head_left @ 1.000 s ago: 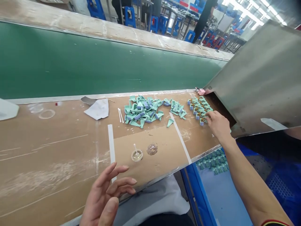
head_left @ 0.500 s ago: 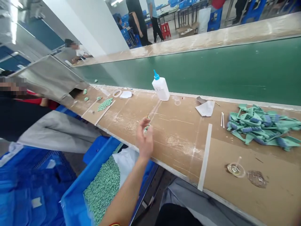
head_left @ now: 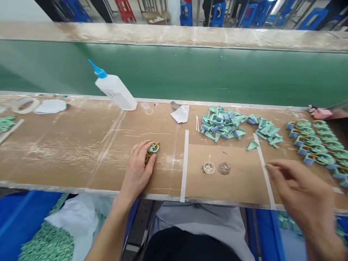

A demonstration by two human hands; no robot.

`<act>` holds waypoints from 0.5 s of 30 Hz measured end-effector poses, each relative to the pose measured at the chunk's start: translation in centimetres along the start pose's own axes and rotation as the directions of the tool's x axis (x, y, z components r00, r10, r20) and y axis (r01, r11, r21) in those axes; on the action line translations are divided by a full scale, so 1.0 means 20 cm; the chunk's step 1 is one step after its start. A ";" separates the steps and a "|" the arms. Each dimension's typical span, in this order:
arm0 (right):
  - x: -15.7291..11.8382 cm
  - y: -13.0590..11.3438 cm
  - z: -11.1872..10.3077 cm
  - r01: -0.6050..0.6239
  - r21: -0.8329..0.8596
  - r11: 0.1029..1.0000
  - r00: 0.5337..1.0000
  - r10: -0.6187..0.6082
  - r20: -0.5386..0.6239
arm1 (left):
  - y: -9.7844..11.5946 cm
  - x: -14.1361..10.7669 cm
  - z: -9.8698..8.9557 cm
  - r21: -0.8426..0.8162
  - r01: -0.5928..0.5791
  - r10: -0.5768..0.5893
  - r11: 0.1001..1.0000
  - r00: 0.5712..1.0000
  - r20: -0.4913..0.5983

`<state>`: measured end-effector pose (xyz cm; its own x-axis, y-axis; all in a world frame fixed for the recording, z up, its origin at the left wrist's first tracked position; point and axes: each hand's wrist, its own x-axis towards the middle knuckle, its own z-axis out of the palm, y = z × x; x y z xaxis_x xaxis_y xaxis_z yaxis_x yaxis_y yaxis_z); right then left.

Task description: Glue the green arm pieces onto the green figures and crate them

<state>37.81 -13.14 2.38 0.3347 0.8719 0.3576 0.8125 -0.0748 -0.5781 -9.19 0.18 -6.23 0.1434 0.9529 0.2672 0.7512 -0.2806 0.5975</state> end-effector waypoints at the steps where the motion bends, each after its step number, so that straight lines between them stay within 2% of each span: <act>1: -0.02 -0.02 0.05 0.005 0.044 0.999 0.998 -0.008 0.057 | 0.05 0.00 0.03 0.008 -0.052 0.052 0.999 0.998 0.026; 5: -0.03 -0.21 0.29 0.018 0.254 0.967 0.977 -0.071 0.200 | 0.16 0.02 0.12 0.040 -0.161 0.161 0.986 0.987 0.011; 9: 0.03 -0.36 0.50 0.036 0.317 0.948 0.953 -0.128 0.275 | 0.20 0.04 0.17 0.035 -0.231 0.232 0.972 0.973 -0.012; 12: 0.07 -0.38 0.58 0.064 0.324 0.944 0.941 -0.165 0.297 | 0.23 0.05 0.18 0.018 -0.238 0.239 0.971 0.971 -0.022; 15: 0.07 -0.38 0.57 0.089 0.328 0.941 0.930 -0.196 0.311 | 0.28 0.02 0.17 -0.035 -0.211 0.210 0.977 0.977 -0.041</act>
<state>26.68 -5.86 -1.15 0.0034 0.9759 0.2181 0.6375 0.1659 -0.7524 -2.79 -0.57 -5.26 0.2708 0.8673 0.4176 0.6808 -0.4792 0.5539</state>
